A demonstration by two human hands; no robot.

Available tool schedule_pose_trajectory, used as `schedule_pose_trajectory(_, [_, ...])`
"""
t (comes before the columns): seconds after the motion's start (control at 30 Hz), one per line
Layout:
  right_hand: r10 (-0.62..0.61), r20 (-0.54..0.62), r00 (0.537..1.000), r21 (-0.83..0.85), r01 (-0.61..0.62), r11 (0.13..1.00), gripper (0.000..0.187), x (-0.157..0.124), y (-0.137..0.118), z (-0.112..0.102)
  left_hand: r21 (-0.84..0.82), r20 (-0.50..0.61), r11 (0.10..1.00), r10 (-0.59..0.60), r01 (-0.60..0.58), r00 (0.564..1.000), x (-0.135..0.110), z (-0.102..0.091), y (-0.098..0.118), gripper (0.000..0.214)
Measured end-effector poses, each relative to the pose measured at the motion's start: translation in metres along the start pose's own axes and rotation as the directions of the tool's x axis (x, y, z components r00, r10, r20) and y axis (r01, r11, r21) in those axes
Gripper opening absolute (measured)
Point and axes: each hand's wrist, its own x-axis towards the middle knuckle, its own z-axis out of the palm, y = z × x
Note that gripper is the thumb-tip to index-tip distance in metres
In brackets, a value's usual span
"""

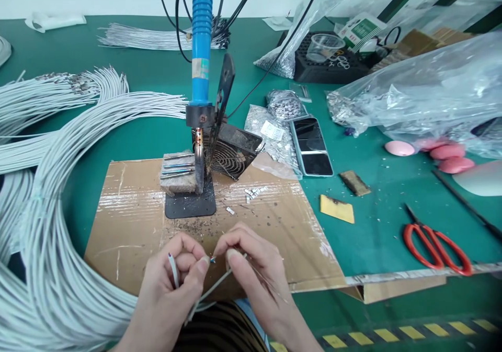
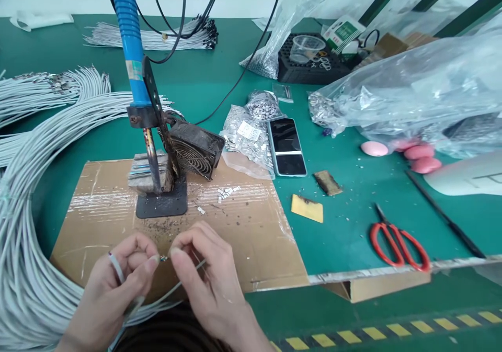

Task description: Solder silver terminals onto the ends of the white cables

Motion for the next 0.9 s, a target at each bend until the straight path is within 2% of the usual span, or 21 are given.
schedule_pose_trajectory(0.1, [-0.107,0.091,0.990,-0.077,0.114,0.991,0.025,0.006,-0.003,0.001,0.001,0.022,1.000,-0.006,0.006,1.000,0.000,0.000,-0.002,0.043])
schedule_pose_trajectory(0.23, [-0.266,0.139,0.954,-0.123,0.283,0.951,0.024,0.008,0.001,0.001,-0.004,0.014,1.000,-0.009,0.009,1.000,0.001,0.000,-0.003,0.044])
schedule_pose_trajectory(0.27, [-0.260,0.096,0.961,-0.143,0.272,0.952,0.025,0.008,0.005,-0.003,-0.013,0.000,1.000,-0.006,0.006,1.000,0.001,-0.001,-0.003,0.044])
schedule_pose_trajectory(0.33, [-0.176,-0.110,0.978,-0.202,0.151,0.968,0.029,0.008,0.016,-0.018,-0.051,-0.047,0.999,0.011,-0.014,0.999,0.003,-0.005,-0.002,0.044])
schedule_pose_trajectory(0.4, [-0.063,-0.350,0.935,-0.234,-0.022,0.972,0.031,0.010,0.030,-0.036,-0.106,-0.099,0.994,0.032,-0.042,0.995,0.006,-0.010,0.000,0.042])
schedule_pose_trajectory(0.47, [-0.018,-0.419,0.908,-0.263,-0.102,0.960,0.024,0.013,0.042,-0.049,-0.148,-0.128,0.986,0.055,-0.074,0.990,0.010,-0.014,0.002,0.041])
schedule_pose_trajectory(0.57, [0.010,-0.313,0.950,-0.318,-0.115,0.941,0.011,0.022,0.051,-0.051,-0.155,-0.153,0.981,0.090,-0.114,0.984,0.015,-0.016,0.003,0.040])
schedule_pose_trajectory(0.7, [0.021,-0.189,0.982,-0.400,-0.097,0.911,0.005,0.036,0.053,-0.029,-0.143,-0.196,0.983,0.084,-0.113,0.977,0.016,-0.010,0.004,0.040])
schedule_pose_trajectory(0.8, [0.012,-0.172,0.985,-0.442,-0.088,0.893,0.012,0.040,0.053,-0.019,-0.133,-0.210,0.986,0.074,-0.103,0.975,0.015,-0.006,0.006,0.038])
schedule_pose_trajectory(0.9, [0.017,-0.207,0.978,-0.437,-0.108,0.893,0.016,0.035,0.054,-0.021,-0.131,-0.218,0.984,0.094,-0.124,0.972,0.015,-0.005,0.009,0.034])
